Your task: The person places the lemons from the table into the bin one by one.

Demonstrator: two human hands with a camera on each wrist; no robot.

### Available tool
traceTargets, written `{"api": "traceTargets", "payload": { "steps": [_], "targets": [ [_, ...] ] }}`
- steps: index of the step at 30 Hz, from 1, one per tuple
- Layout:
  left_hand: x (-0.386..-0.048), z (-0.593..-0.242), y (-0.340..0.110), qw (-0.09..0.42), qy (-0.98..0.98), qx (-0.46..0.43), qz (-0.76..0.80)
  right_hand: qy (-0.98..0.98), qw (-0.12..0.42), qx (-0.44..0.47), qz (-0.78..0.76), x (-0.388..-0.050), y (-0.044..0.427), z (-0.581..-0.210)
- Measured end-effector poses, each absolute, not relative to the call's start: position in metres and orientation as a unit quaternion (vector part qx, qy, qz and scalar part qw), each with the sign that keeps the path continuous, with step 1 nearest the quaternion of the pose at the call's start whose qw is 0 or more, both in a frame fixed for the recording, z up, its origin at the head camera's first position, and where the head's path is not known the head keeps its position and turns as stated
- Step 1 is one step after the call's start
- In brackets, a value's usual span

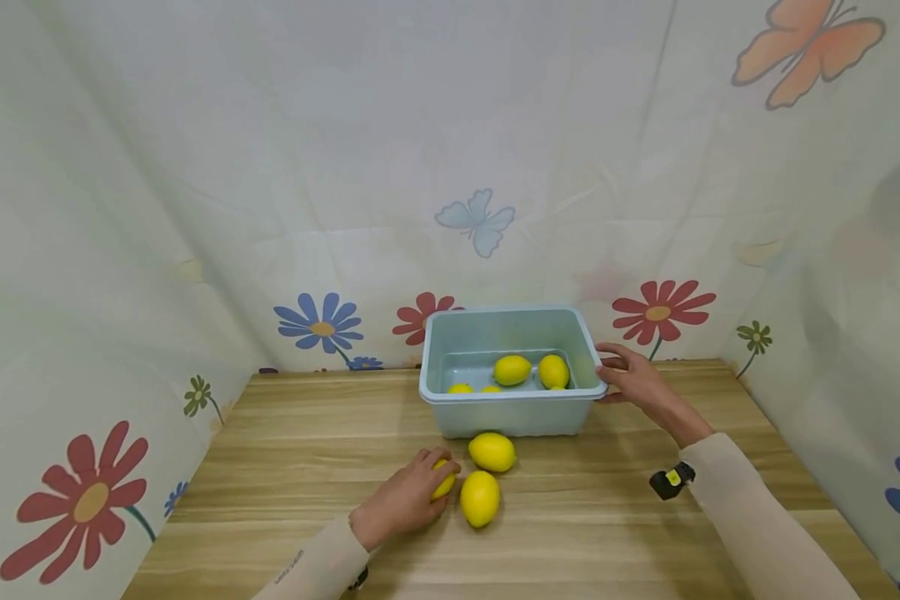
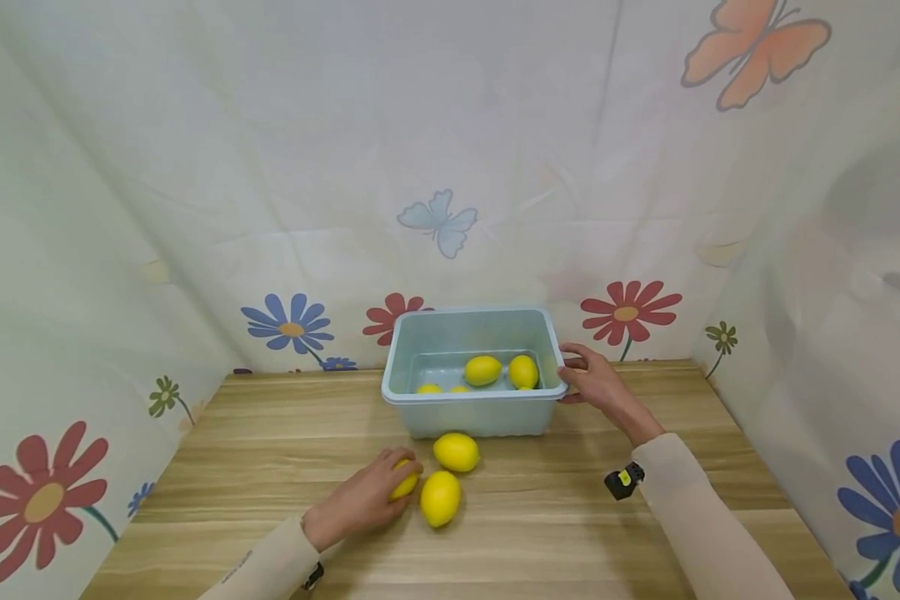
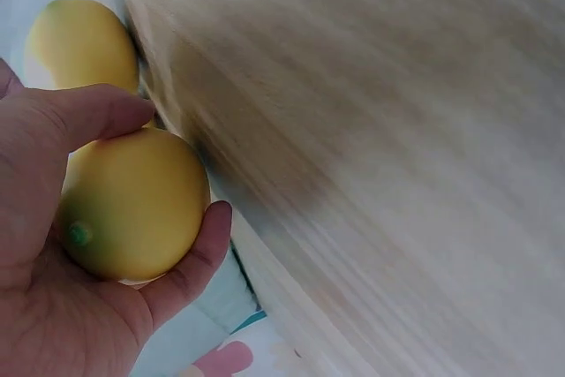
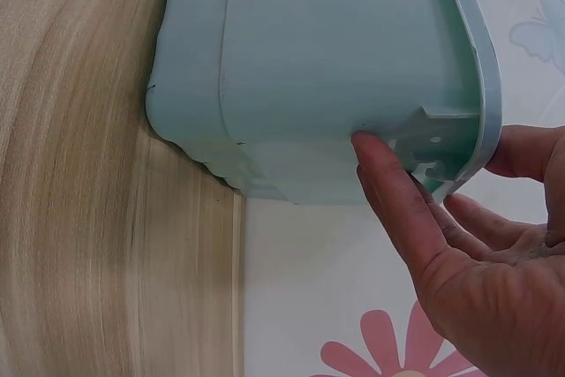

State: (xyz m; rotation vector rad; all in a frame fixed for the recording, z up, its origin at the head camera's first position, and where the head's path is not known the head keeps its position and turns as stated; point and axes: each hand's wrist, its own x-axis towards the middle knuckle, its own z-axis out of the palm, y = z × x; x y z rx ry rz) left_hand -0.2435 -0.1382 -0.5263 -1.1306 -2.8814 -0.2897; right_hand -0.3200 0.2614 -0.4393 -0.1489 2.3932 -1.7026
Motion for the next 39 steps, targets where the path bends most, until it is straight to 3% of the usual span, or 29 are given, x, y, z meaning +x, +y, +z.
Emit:
{"api": "traceTargets", "payload": {
  "steps": [8, 21, 39],
  "targets": [
    [-0.238, -0.508, -0.136, 0.043, -0.924, -0.366, -0.1, 0.809, 0.093, -0.05, -0.578, -0.32, 0.262, -0.441],
    [-0.236, -0.483, -0.13, 0.028, -0.927, -0.351, -0.131, 0.809, 0.084, -0.043, -0.58, -0.319, 0.258, -0.441],
    [-0.236, -0.44, -0.116, 0.083, -0.915, -0.37, -0.138, 0.808, 0.062, -0.051, -0.584, -0.32, 0.253, -0.449]
  ]
}}
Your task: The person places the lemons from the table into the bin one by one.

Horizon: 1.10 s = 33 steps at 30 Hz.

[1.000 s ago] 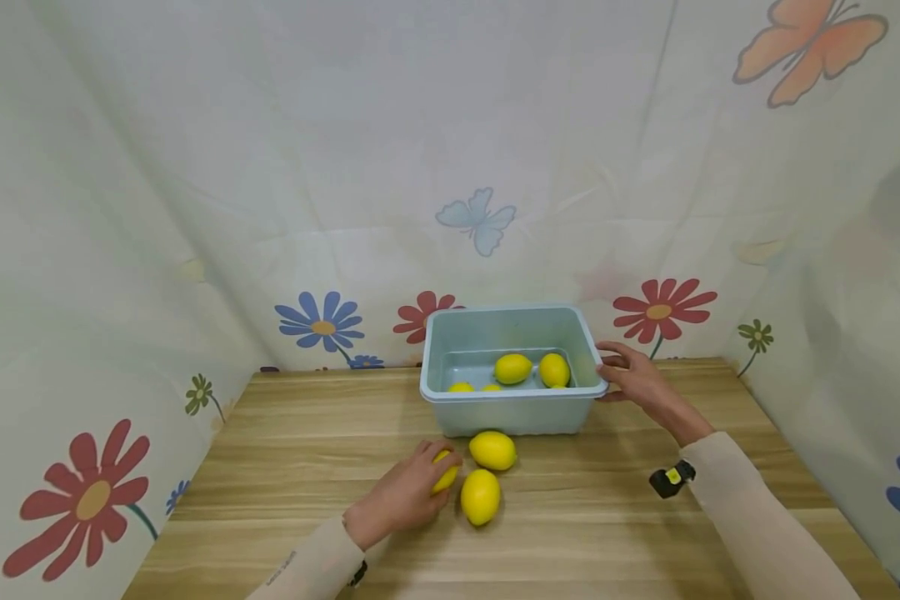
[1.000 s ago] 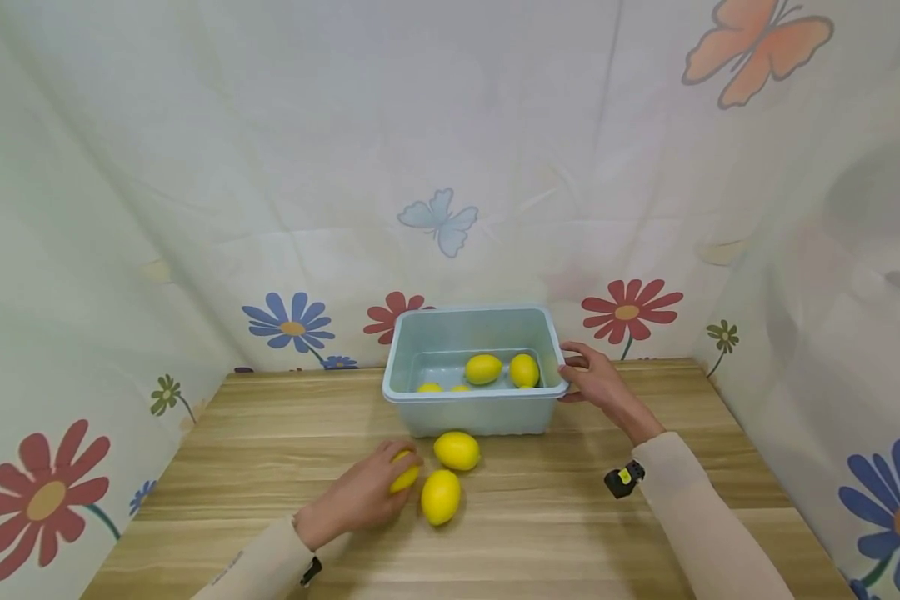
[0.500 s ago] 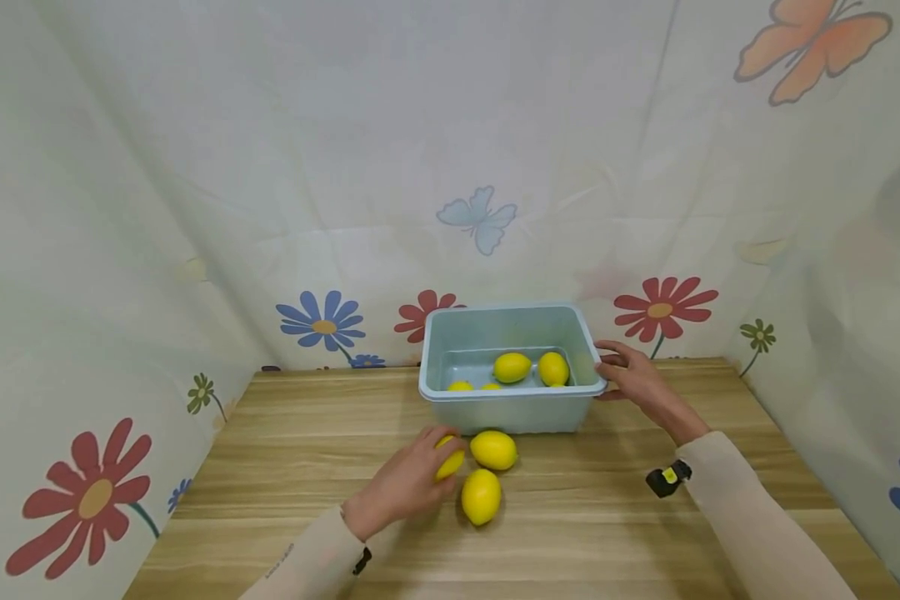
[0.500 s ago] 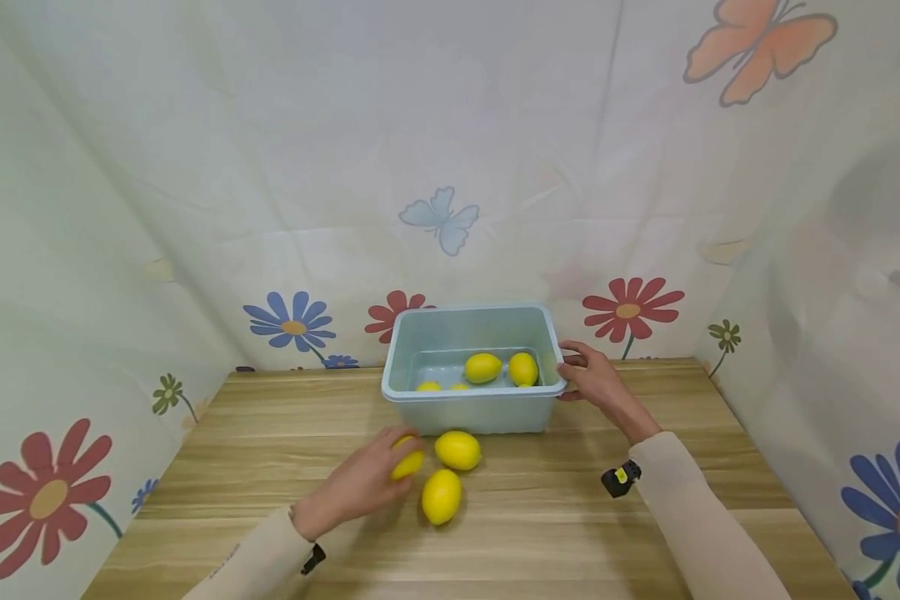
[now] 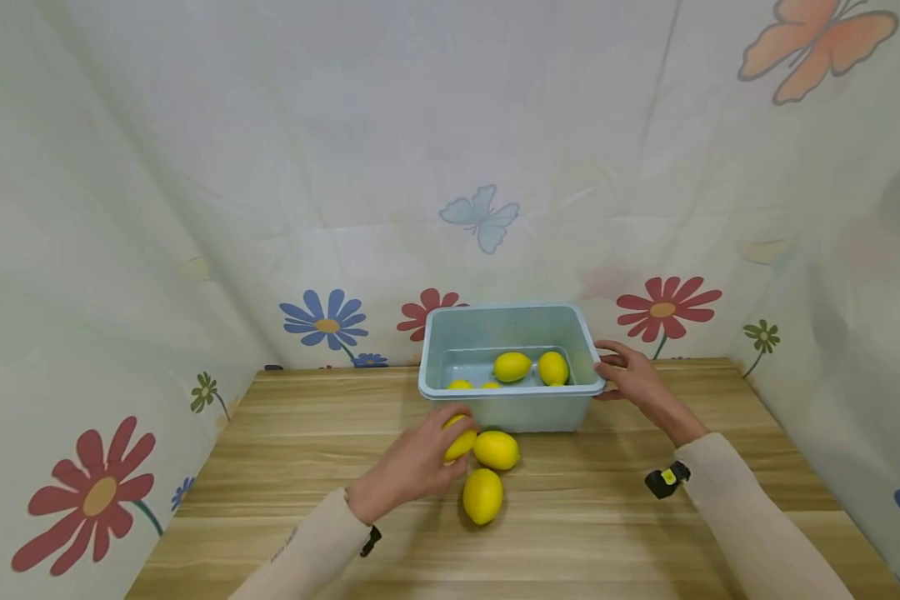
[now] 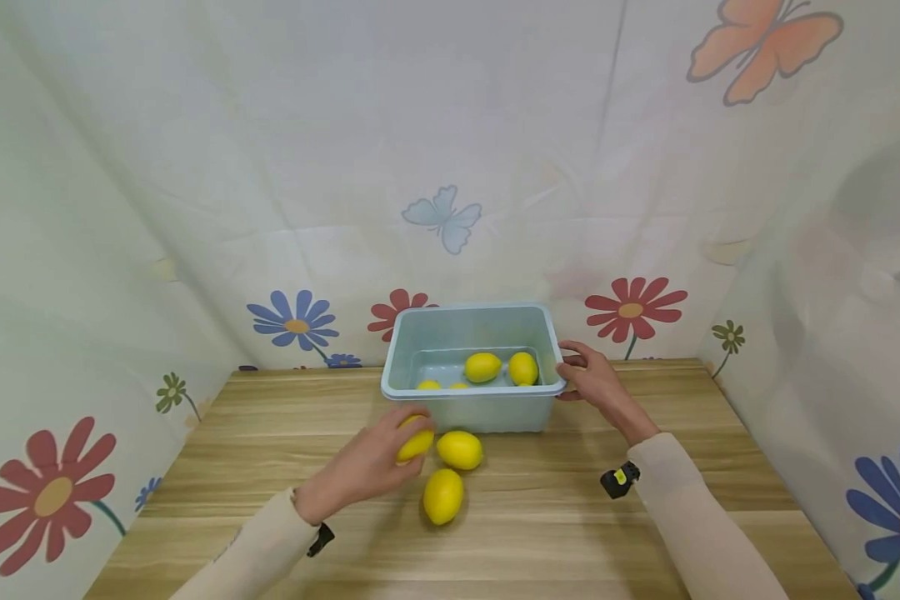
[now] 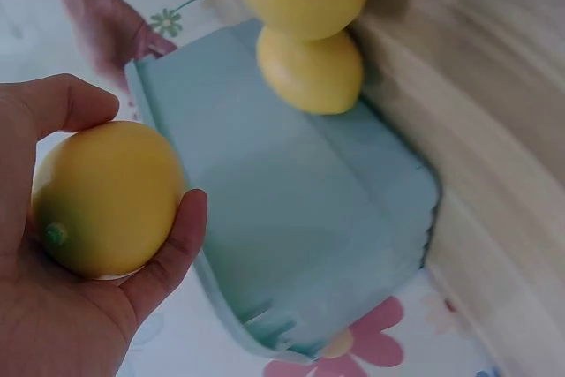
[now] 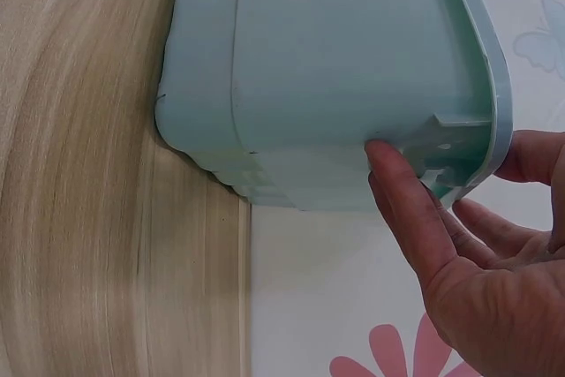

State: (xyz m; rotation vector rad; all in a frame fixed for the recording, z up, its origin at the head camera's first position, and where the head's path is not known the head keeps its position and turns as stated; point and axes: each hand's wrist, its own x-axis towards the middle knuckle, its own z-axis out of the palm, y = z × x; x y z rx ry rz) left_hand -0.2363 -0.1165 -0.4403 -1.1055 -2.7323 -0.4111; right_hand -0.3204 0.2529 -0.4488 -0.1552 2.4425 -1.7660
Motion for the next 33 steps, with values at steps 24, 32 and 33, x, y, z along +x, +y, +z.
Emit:
{"api": "traceTargets", "payload": {
  "steps": [24, 32, 33],
  "targets": [
    [-0.291, -0.378, -0.106, 0.144, -0.909, -0.35, -0.172, 0.811, 0.076, -0.048, -0.579, -0.319, 0.253, -0.445],
    [-0.309, -0.366, -0.098, 0.108, -0.925, -0.321, -0.175, 0.811, 0.079, -0.048, -0.578, -0.319, 0.252, -0.443],
    [-0.311, -0.365, -0.097, 0.101, -0.926, -0.317, -0.178, 0.811, 0.079, -0.048, -0.578, -0.319, 0.253, -0.443]
  ]
}}
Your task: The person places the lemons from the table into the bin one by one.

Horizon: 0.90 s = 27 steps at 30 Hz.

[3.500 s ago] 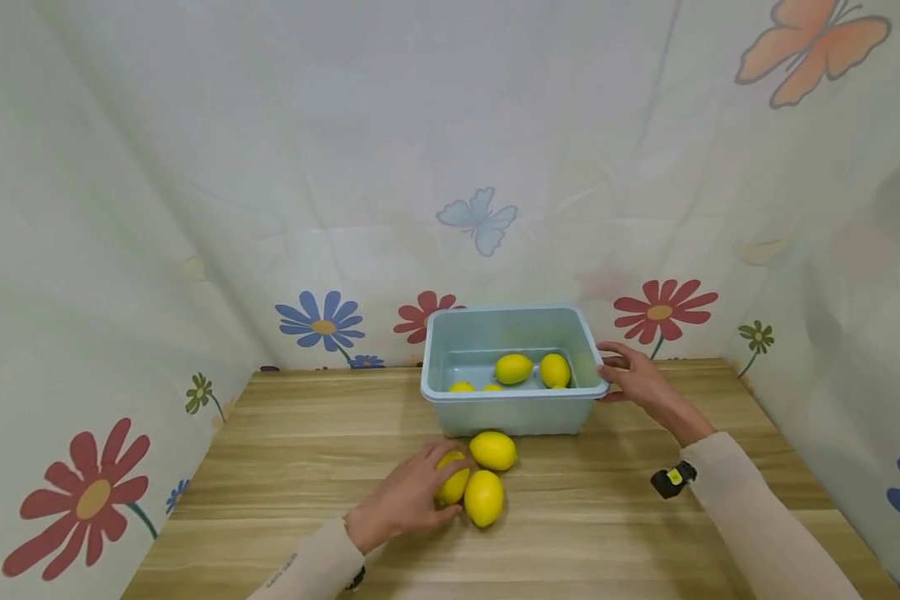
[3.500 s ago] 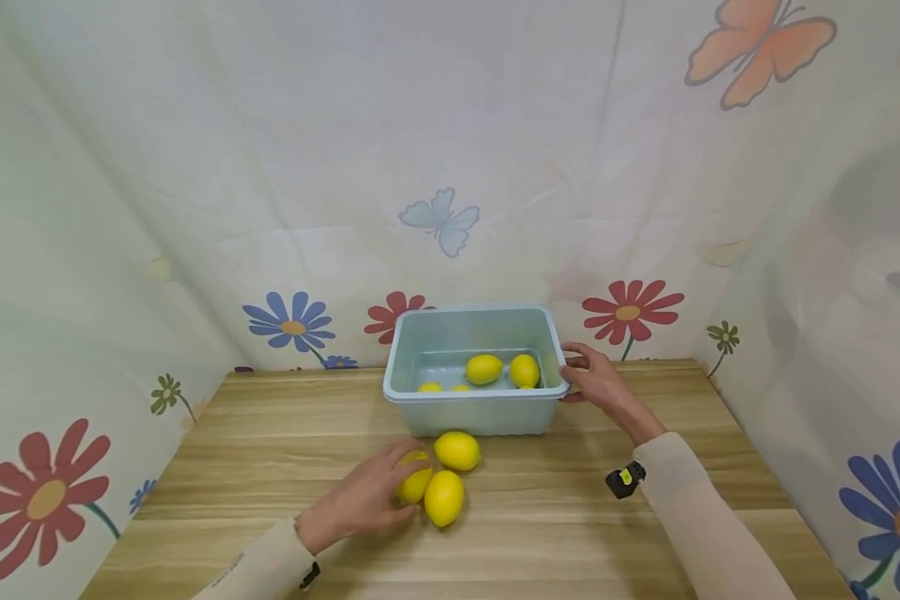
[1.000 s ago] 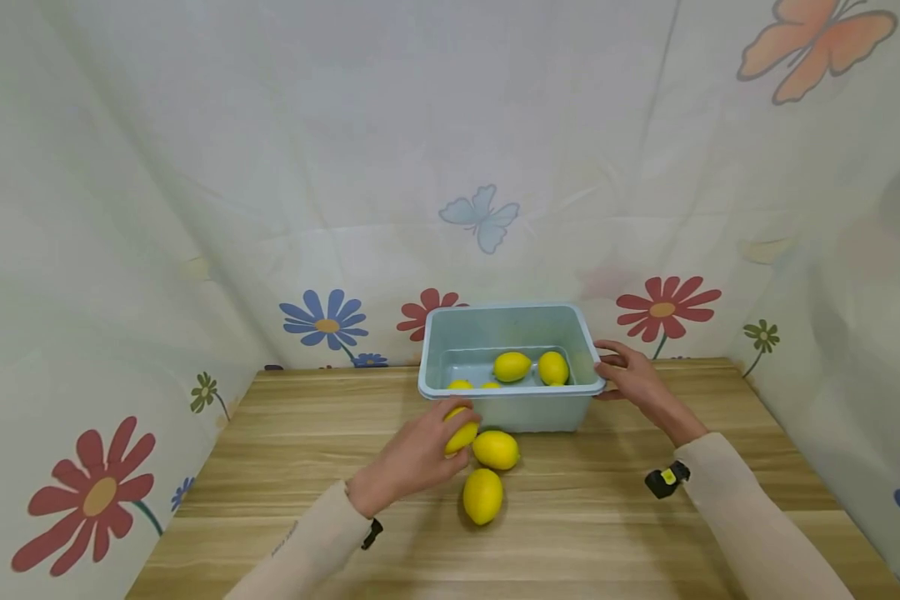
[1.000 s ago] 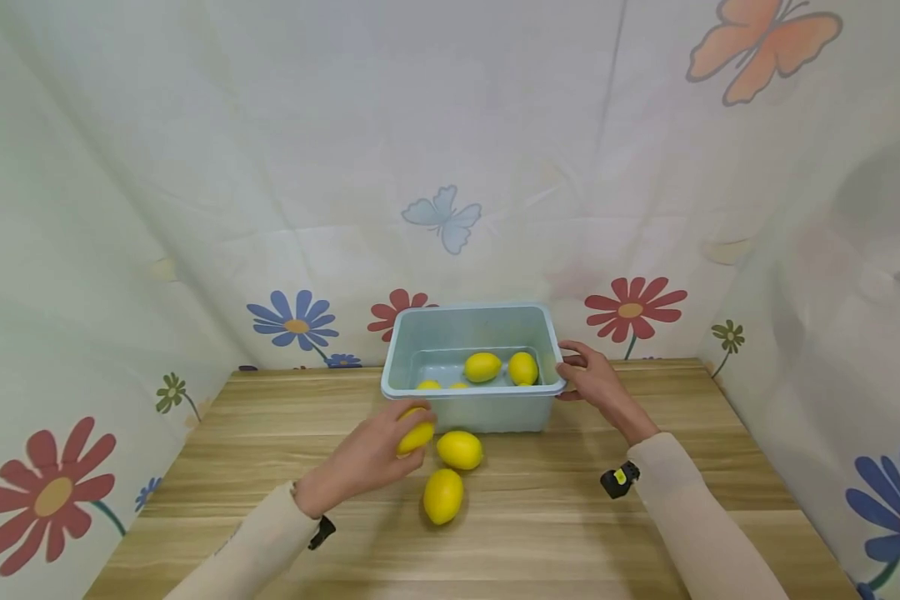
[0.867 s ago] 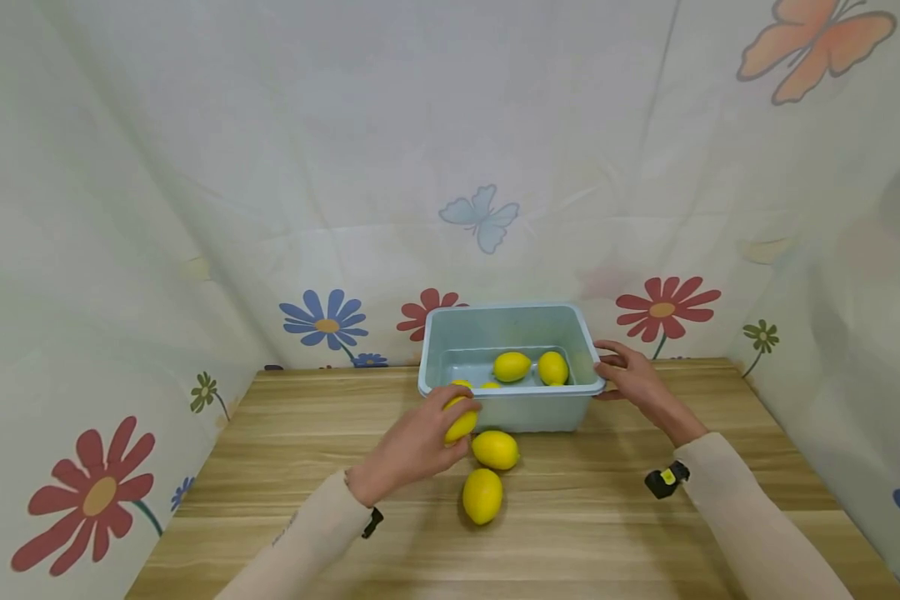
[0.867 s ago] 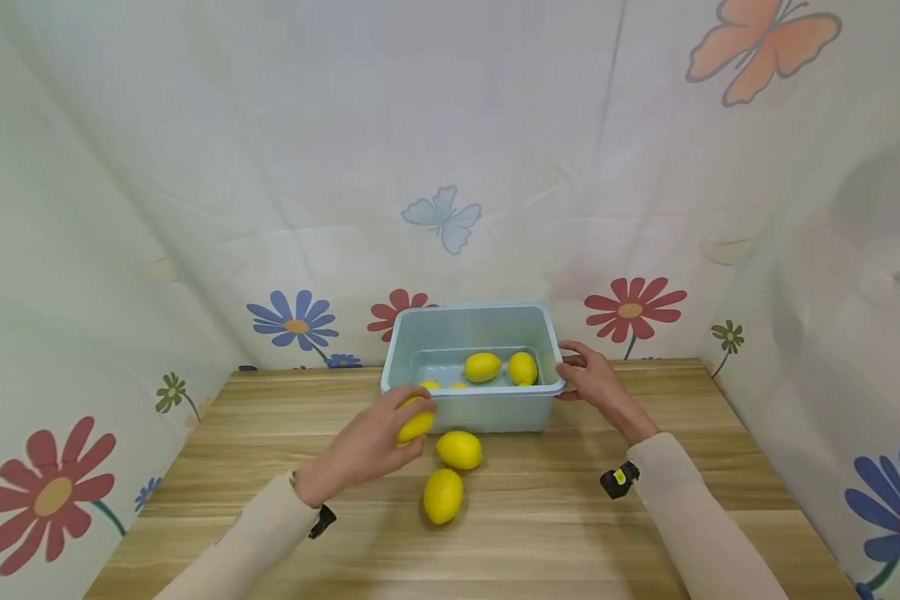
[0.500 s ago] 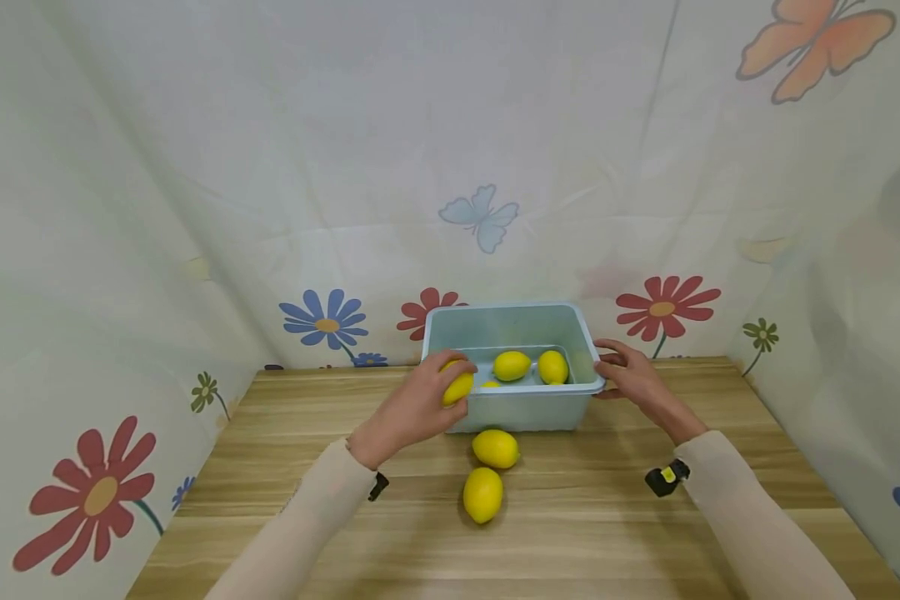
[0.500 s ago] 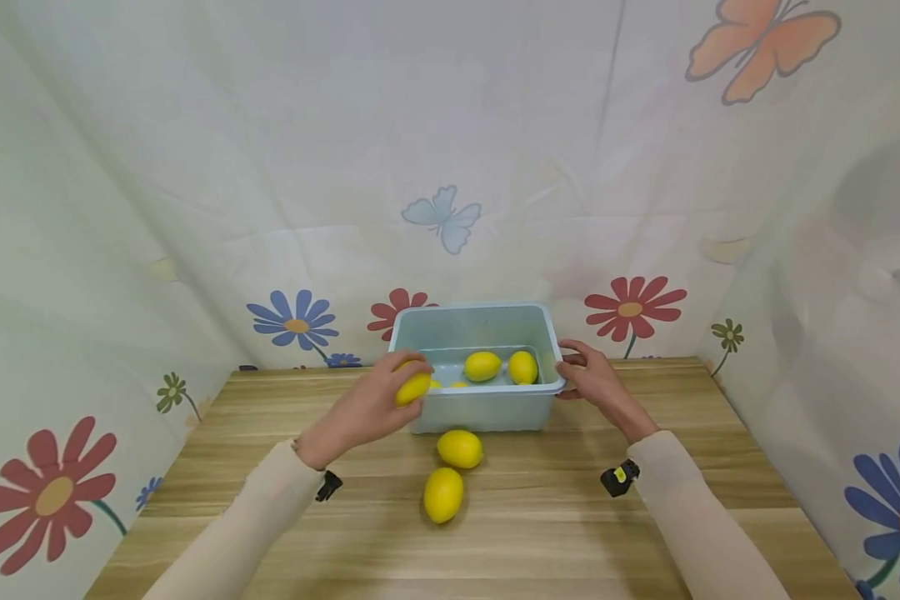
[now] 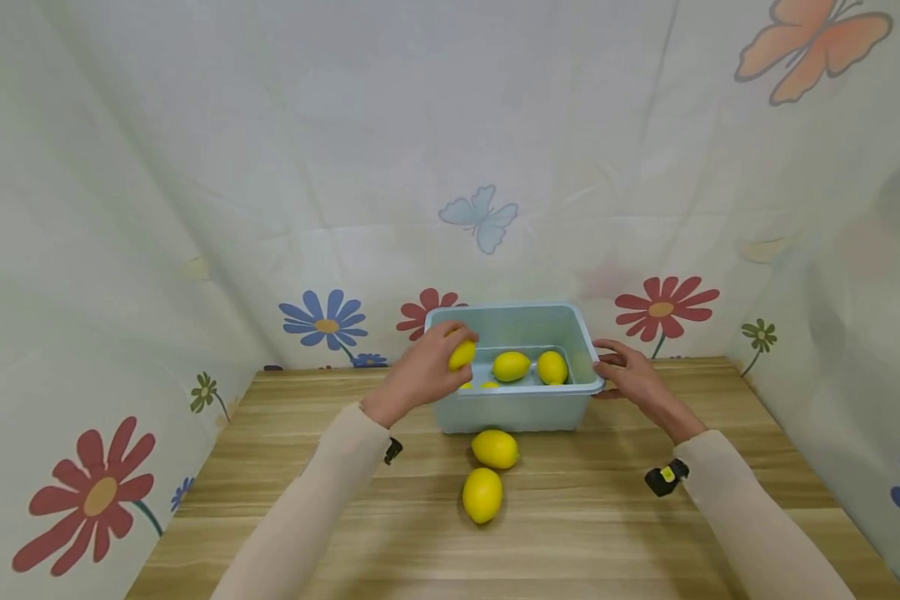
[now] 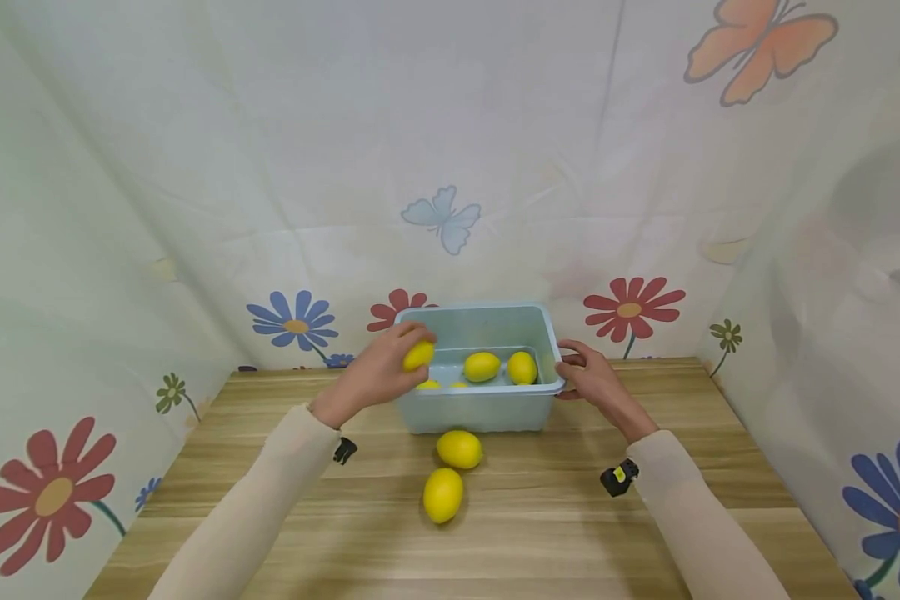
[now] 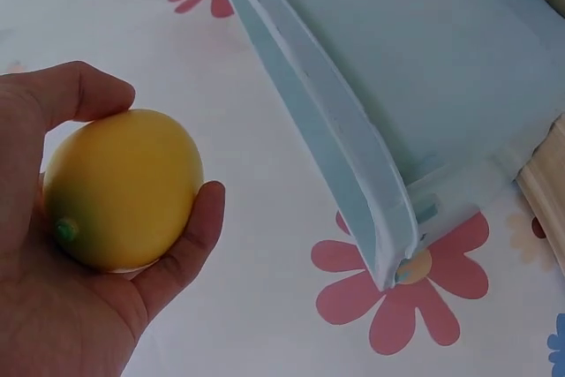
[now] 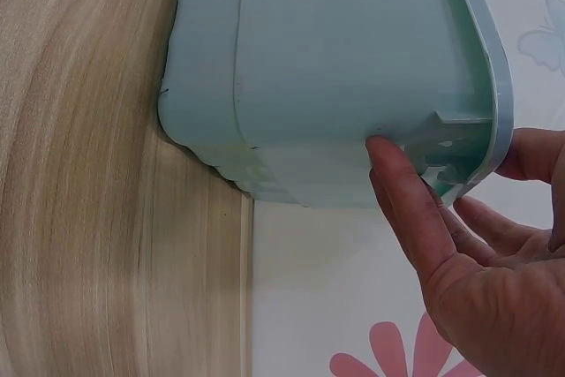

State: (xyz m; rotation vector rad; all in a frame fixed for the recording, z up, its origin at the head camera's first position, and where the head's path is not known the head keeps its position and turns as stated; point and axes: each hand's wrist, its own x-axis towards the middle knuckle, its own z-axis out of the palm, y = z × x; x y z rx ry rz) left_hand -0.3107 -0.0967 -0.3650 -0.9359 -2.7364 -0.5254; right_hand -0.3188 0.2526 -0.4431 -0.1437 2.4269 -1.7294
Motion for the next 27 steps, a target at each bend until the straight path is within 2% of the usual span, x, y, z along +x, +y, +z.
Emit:
{"api": "traceTargets", "payload": {
  "steps": [14, 27],
  "targets": [
    [-0.341, -0.357, -0.084, 0.056, -0.942, -0.278, -0.18, 0.813, 0.075, -0.047, -0.576, -0.319, 0.252, -0.445],
    [-0.379, -0.366, -0.082, -0.003, -0.953, -0.255, -0.163, 0.815, 0.078, -0.041, -0.572, -0.319, 0.25, -0.443]
  ]
}}
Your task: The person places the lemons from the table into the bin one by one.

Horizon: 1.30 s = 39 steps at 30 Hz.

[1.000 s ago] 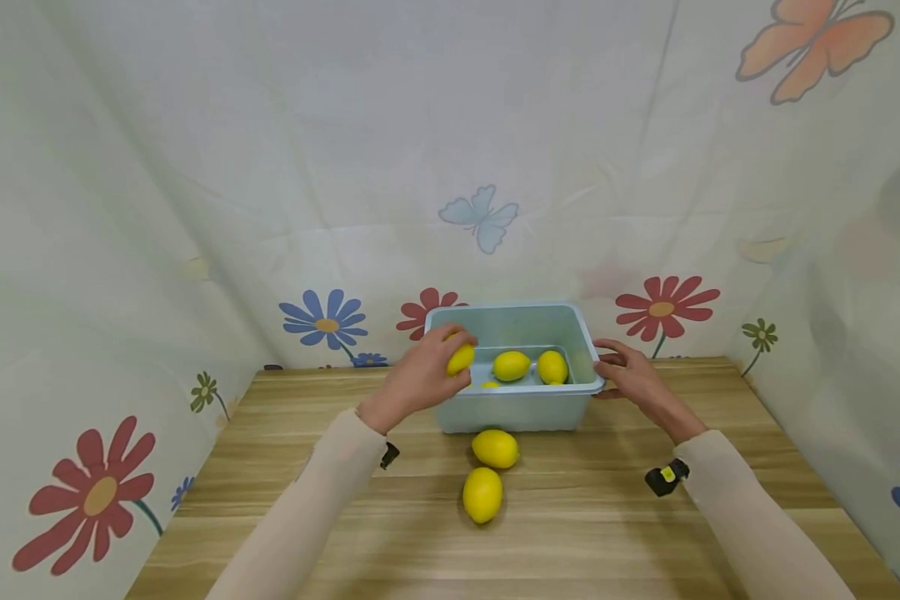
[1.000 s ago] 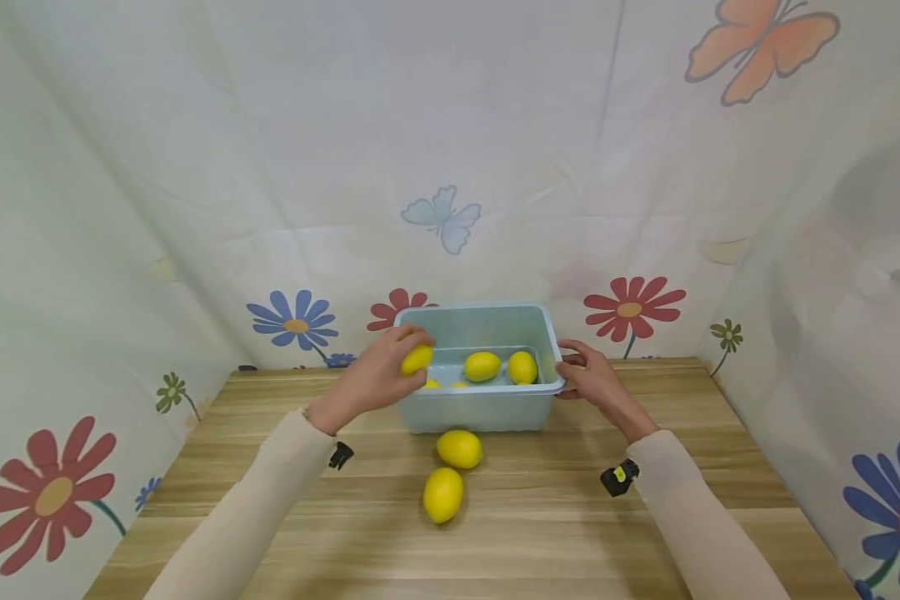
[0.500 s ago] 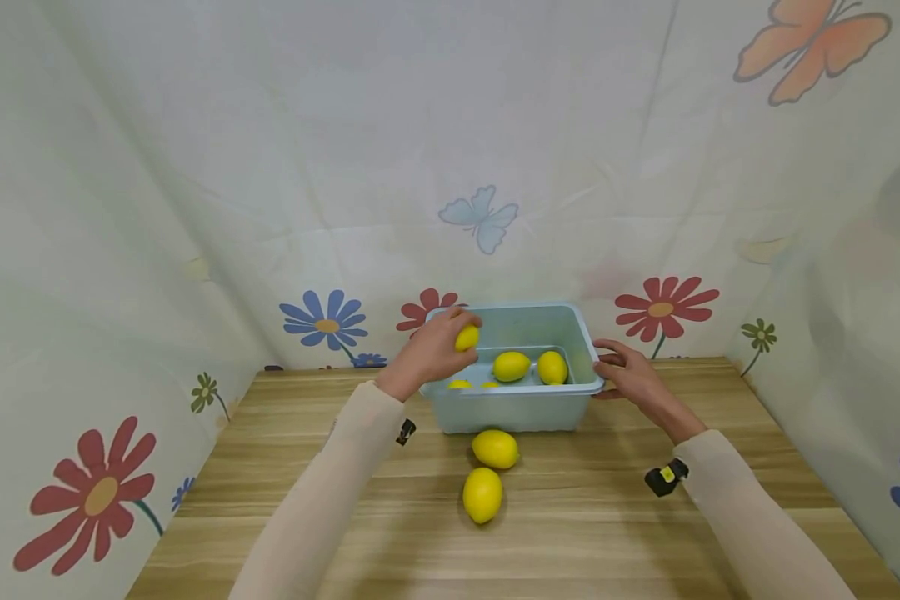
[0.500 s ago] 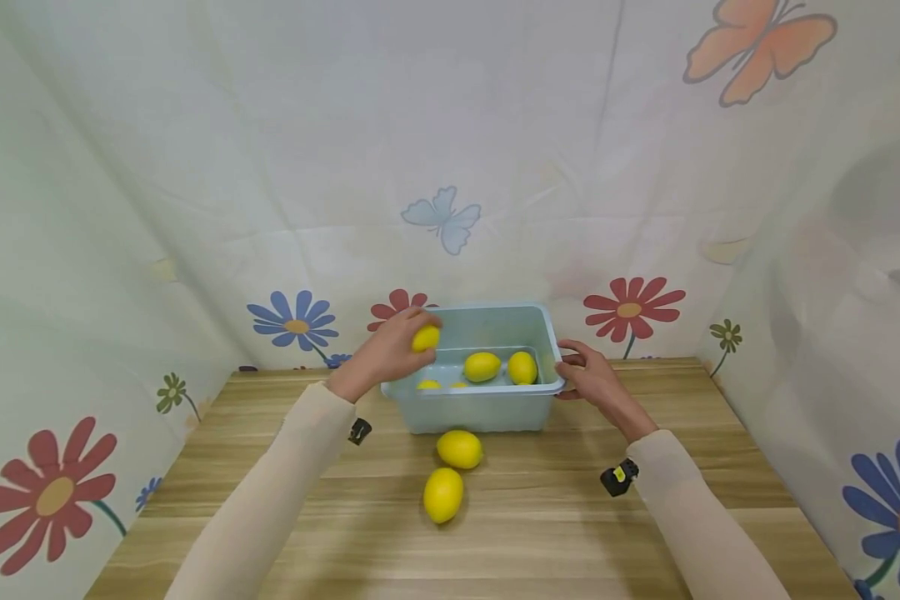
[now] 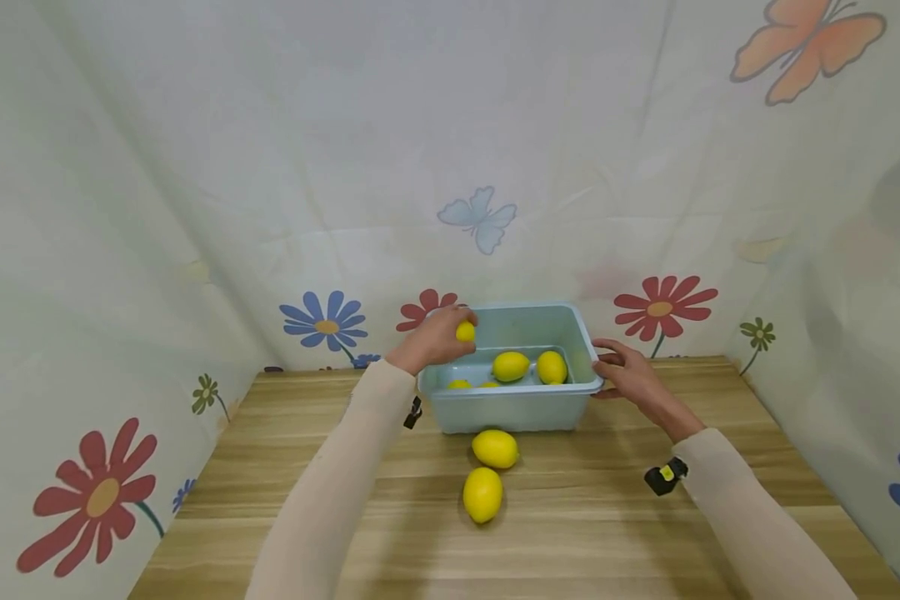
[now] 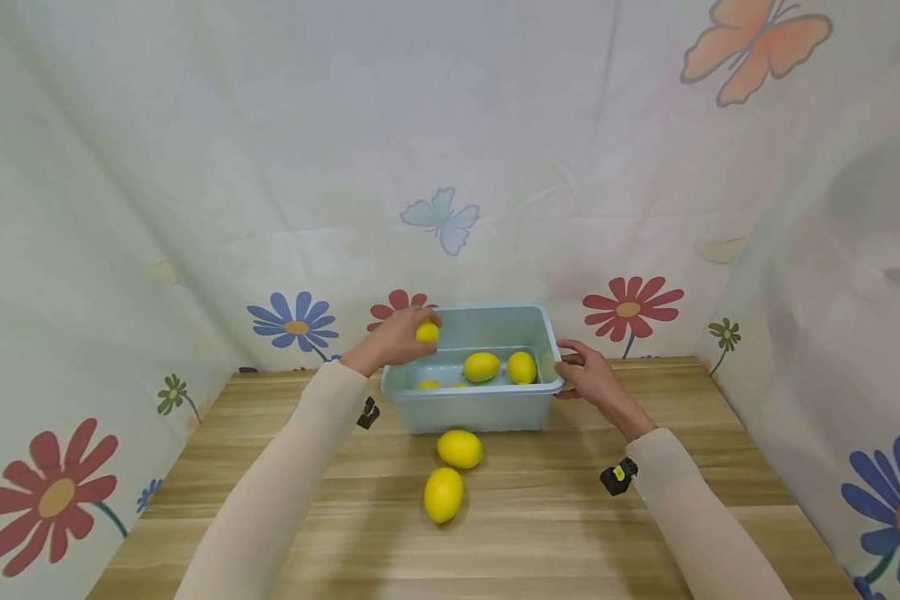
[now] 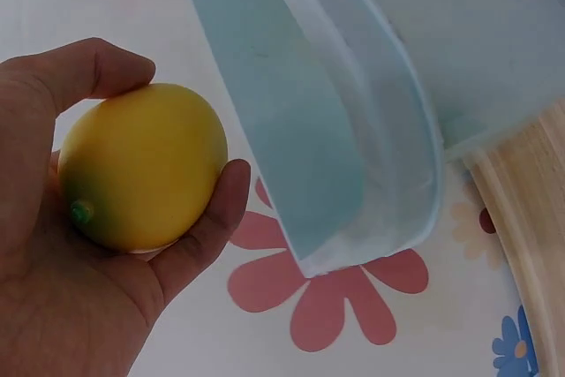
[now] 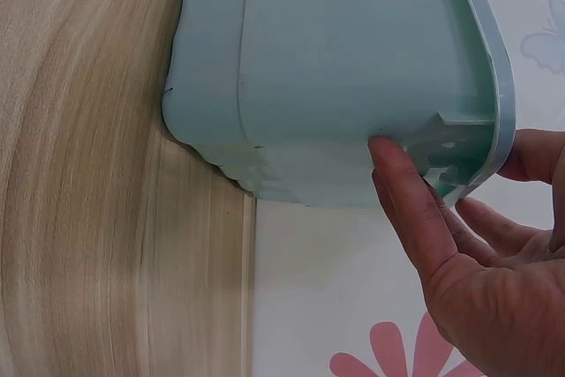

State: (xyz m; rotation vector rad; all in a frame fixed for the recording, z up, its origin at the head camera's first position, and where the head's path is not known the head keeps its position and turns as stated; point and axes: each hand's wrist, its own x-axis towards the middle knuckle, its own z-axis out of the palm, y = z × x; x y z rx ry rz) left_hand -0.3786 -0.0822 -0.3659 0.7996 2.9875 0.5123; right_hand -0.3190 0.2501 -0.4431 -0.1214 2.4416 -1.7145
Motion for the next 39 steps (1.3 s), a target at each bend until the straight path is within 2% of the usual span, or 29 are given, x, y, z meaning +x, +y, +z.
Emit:
{"api": "traceTargets", "payload": {
  "steps": [9, 23, 29, 39],
  "targets": [
    [-0.391, -0.37, -0.075, 0.059, 0.958, 0.226, 0.164, 0.813, 0.085, -0.04, -0.574, -0.319, 0.25, -0.441],
    [-0.391, -0.364, -0.066, 0.137, 0.96, 0.192, 0.15, 0.815, 0.08, -0.034, -0.573, -0.322, 0.251, -0.445],
    [-0.393, -0.365, -0.066, 0.14, 0.956, 0.191, 0.171, 0.818, 0.081, -0.034, -0.569, -0.322, 0.251, -0.445],
    [-0.384, -0.358, -0.066, 0.103, 0.954, 0.22, 0.173, 0.82, 0.081, -0.04, -0.566, -0.321, 0.251, -0.444]
  ]
}}
